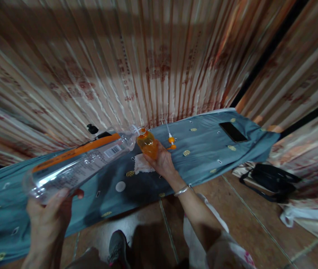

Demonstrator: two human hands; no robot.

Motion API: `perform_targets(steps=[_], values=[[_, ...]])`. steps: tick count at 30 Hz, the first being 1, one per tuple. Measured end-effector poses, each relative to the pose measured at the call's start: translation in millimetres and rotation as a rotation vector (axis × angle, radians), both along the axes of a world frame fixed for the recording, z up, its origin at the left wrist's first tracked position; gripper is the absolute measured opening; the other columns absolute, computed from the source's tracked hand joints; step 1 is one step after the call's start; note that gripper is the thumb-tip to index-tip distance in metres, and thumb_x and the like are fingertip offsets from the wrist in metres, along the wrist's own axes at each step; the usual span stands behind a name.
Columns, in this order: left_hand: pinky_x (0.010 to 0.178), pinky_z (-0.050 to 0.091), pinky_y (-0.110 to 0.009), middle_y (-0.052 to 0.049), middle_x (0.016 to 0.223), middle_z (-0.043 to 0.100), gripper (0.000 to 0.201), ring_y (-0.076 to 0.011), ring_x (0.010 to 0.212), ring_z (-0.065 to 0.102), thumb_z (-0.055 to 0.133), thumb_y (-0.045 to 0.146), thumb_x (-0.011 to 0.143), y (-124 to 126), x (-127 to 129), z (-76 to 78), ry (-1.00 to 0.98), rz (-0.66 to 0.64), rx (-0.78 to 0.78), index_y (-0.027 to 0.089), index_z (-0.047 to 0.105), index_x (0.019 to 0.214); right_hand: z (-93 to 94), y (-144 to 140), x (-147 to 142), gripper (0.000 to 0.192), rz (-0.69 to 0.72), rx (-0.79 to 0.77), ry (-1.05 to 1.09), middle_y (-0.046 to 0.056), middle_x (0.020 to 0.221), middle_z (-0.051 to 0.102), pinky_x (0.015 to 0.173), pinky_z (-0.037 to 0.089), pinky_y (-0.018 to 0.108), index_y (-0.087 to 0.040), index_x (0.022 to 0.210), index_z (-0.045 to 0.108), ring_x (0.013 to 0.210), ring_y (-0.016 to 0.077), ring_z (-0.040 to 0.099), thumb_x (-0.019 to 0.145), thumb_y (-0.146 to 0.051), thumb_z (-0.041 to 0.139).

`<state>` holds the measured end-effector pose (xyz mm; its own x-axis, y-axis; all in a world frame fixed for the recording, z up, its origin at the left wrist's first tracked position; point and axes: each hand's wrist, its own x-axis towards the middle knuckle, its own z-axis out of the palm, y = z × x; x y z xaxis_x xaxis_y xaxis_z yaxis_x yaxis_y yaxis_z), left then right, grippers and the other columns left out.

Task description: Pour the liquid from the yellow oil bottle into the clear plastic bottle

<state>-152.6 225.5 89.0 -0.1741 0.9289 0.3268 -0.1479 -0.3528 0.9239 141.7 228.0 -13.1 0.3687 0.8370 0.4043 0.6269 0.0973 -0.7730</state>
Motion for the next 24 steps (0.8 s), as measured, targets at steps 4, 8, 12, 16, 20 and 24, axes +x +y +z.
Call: perform_targets(steps=[4, 8, 12, 16, 20, 24], values=[[0.042, 0.053, -0.024, -0.006, 0.115, 0.071, 0.07, -0.0174, 0.072, 0.062, 0.104, 0.041, 0.057, -1.6, -0.3, 0.5, 0.003, -0.01, 0.007, 0.028, 0.076, 0.119, 0.6, 0.0, 0.2, 0.074, 0.002, 0.0, -0.002, 0.025, 0.125, 0.081, 0.102, 0.066, 0.061, -0.012, 0.149, 0.059, 0.117, 0.0425, 0.079, 0.088, -0.048, 0.082], [0.043, 0.054, -0.024, -0.005, 0.113, 0.071, 0.07, -0.0172, 0.072, 0.062, 0.103, 0.04, 0.058, -1.2, -2.0, -1.5, 0.012, -0.016, 0.011, 0.029, 0.076, 0.121, 0.2, 0.9, 0.3, 0.073, -0.002, 0.004, -0.017, 0.025, 0.124, 0.081, 0.101, 0.067, 0.057, -0.011, 0.147, 0.06, 0.116, 0.0415, 0.08, 0.089, -0.05, 0.082], [0.043, 0.054, -0.023, -0.005, 0.115, 0.071, 0.074, -0.0172, 0.073, 0.063, 0.104, 0.039, 0.056, 0.5, -2.8, -4.3, 0.009, -0.006, 0.019, 0.03, 0.076, 0.123, -0.7, 1.6, 0.6, 0.074, -0.002, 0.008, -0.022, 0.024, 0.126, 0.081, 0.101, 0.066, 0.058, -0.011, 0.146, 0.06, 0.116, 0.0411, 0.08, 0.089, -0.051, 0.082], [0.043, 0.054, -0.023, -0.006, 0.116, 0.071, 0.073, -0.017, 0.073, 0.063, 0.104, 0.038, 0.058, 1.1, -2.1, -5.2, 0.005, -0.005, 0.029, 0.029, 0.075, 0.124, 0.3, 0.9, 0.5, 0.076, -0.007, -0.001, -0.024, 0.026, 0.123, 0.081, 0.1, 0.066, 0.06, -0.009, 0.147, 0.059, 0.115, 0.0431, 0.08, 0.088, -0.051, 0.082], [0.041, 0.054, -0.024, -0.006, 0.115, 0.07, 0.075, -0.0177, 0.073, 0.063, 0.105, 0.039, 0.054, 1.0, -2.0, -3.7, -0.013, -0.007, 0.033, 0.028, 0.076, 0.123, 2.3, 0.2, -0.2, 0.076, -0.003, 0.005, -0.015, 0.028, 0.124, 0.08, 0.102, 0.066, 0.06, -0.006, 0.146, 0.059, 0.117, 0.044, 0.079, 0.087, -0.048, 0.082], [0.041, 0.054, -0.024, -0.005, 0.115, 0.07, 0.073, -0.0171, 0.072, 0.063, 0.105, 0.04, 0.056, 0.6, -3.5, -2.5, -0.004, -0.011, 0.013, 0.028, 0.076, 0.122, 2.5, 0.3, -0.6, 0.073, -0.005, 0.008, -0.014, 0.026, 0.124, 0.081, 0.101, 0.067, 0.058, -0.009, 0.145, 0.06, 0.116, 0.043, 0.08, 0.087, -0.047, 0.082]])
